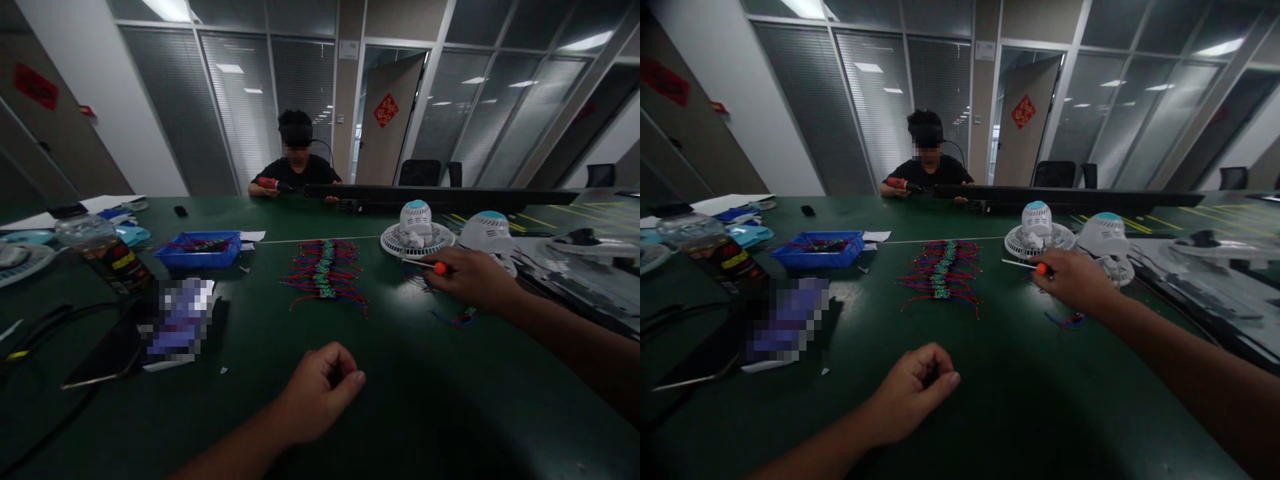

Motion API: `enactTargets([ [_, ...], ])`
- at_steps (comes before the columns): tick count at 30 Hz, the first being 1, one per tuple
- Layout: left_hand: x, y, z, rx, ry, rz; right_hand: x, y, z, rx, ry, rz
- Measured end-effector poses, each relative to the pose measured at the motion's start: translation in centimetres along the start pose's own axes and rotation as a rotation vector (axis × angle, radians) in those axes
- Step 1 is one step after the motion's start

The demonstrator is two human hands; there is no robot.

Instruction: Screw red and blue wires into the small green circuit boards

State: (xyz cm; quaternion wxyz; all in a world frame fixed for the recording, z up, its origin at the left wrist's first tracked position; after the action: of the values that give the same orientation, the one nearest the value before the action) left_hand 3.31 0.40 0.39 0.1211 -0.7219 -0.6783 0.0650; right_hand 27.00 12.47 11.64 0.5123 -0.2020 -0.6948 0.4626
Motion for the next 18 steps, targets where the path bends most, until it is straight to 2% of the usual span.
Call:
enactTargets([
  [2,0.2,-0.7,0.1,-0.150,0.000,-0.166,0.1,-1.0,3.2,0.087,0.077,-0.022],
  [3,0.2,-1.1,0.2,-0.222,-0.001,-0.247,-0.2,-1.1,5.1,0.171,0.120,0.009],
  [5,0.3,-1.6,0.3,-0.367,-0.024,-0.331,-1.2,-0.1,8.8,0.574,0.344,0.159],
  [7,0.5,-1.3,0.5,-0.519,-0.093,-0.249,-2.1,1.1,12.4,0.876,0.465,0.282],
  [9,0.5,-0.5,0.6,-0.623,-0.182,-0.076,-2.7,2.2,14.8,0.951,0.481,0.327],
  [11,0.5,0.0,0.8,-0.634,-0.247,0.025,-2.9,3.1,15.8,0.998,0.490,0.335],
  [15,0.7,-0.3,1.2,-0.544,-0.253,0.020,-3.7,4.0,15.6,1.070,0.497,0.399],
  [18,0.8,-0.2,1.5,-0.610,-0.267,0.045,-5.0,4.5,14.7,1.117,0.609,0.436],
])
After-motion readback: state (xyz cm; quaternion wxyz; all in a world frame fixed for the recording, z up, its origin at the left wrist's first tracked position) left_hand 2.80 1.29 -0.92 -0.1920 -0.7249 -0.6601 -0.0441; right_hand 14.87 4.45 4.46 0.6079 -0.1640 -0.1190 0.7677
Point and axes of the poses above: each hand's wrist, its own x-axis towards the middle knuckle, its own y-axis out of the palm, z = x × y, the point moved 5 cm from there along x, towards the middle knuckle, and after that the axes turned 14 degrees about -z, right-handed, at the moved point
